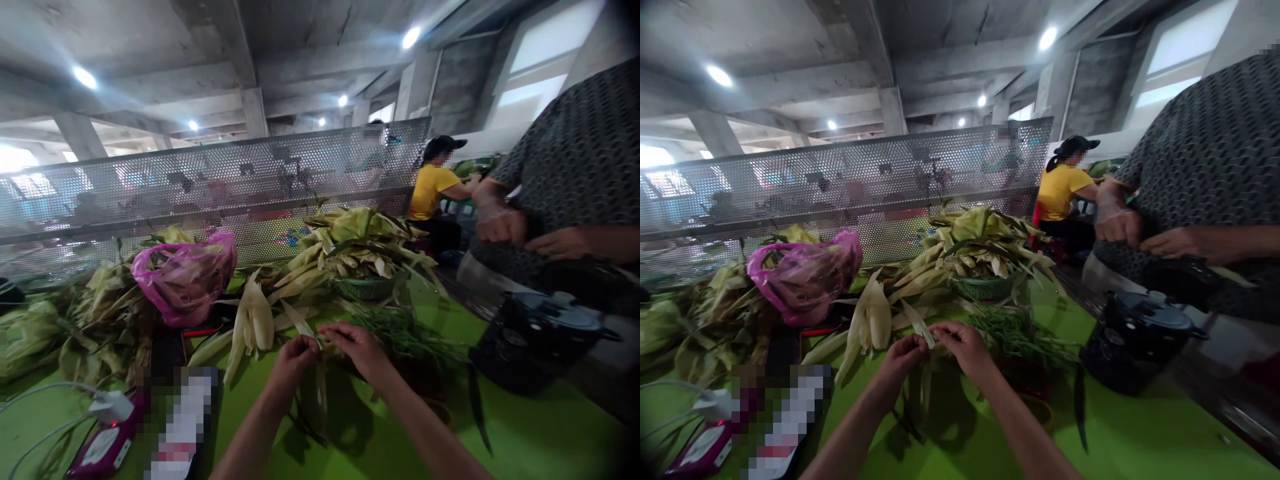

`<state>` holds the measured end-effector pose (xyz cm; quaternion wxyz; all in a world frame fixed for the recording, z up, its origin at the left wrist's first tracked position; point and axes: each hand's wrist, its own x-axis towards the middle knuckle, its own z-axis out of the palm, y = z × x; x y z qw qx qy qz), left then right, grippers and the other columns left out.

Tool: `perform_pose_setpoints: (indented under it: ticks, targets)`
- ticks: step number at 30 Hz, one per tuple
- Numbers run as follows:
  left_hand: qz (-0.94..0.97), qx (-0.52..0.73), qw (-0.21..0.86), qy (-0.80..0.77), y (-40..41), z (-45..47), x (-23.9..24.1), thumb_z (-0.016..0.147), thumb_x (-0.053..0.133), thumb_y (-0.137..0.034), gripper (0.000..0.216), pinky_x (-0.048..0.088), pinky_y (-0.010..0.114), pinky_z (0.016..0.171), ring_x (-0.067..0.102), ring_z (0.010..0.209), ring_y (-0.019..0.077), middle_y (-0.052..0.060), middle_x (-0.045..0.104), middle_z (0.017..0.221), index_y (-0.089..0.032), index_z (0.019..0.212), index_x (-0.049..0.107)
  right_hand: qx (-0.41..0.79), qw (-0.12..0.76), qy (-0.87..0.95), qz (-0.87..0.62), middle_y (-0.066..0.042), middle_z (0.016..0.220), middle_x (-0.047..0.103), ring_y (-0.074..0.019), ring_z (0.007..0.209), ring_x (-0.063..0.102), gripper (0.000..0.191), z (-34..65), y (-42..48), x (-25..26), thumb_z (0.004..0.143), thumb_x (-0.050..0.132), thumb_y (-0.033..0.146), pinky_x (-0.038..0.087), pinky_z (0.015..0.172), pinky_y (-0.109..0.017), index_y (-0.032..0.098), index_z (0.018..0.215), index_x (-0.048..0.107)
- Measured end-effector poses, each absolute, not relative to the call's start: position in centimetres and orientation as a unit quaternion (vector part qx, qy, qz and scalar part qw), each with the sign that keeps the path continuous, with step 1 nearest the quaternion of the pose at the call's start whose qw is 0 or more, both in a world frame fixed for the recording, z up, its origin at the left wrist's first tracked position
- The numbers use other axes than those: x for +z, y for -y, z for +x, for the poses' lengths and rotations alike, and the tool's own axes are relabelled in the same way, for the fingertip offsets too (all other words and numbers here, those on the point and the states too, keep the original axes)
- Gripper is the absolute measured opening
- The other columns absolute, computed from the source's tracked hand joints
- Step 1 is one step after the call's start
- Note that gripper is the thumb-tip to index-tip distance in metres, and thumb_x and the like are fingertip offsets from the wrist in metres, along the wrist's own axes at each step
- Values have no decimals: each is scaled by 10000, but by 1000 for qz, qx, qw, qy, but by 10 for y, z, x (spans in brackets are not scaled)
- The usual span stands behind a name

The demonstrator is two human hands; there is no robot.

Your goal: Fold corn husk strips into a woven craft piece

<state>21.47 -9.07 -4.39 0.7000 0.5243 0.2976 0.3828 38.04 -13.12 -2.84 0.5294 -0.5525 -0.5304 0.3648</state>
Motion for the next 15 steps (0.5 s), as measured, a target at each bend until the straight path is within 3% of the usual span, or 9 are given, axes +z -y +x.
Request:
perform_pose_setpoints:
  ticks: [3, 8, 15]
  targets:
    - [521, 408, 692, -288, 92, 214, -44, 680, 783, -440, 341, 350, 232, 676, 466, 675, 119, -19, 568, 694, -166, 747, 592, 365, 517, 549, -546, -29, 803, 684, -183, 689, 564, 245, 381, 134, -27, 754, 687, 402, 413, 603, -276, 205, 891, 735]
    - [518, 415, 685, -298, 93, 213, -44, 664, 794, -438, 342, 346, 237, 678, 474, 688, 129, -26, 556, 701, -176, 750, 590, 264, 469, 624, -566, -25, 777, 644, -203, 767, 569, 52, 380, 138, -24, 716, 727, 259, 419, 697, -300, 211, 735, 718]
    - [514, 429, 677, -305, 91, 212, -45, 647, 786, -345, 262, 349, 241, 667, 488, 668, 128, -16, 582, 679, -171, 713, 601, 226, 476, 656, -540, -19, 766, 614, -199, 761, 565, 69, 376, 142, -19, 788, 660, 227, 424, 698, -299, 222, 721, 645]
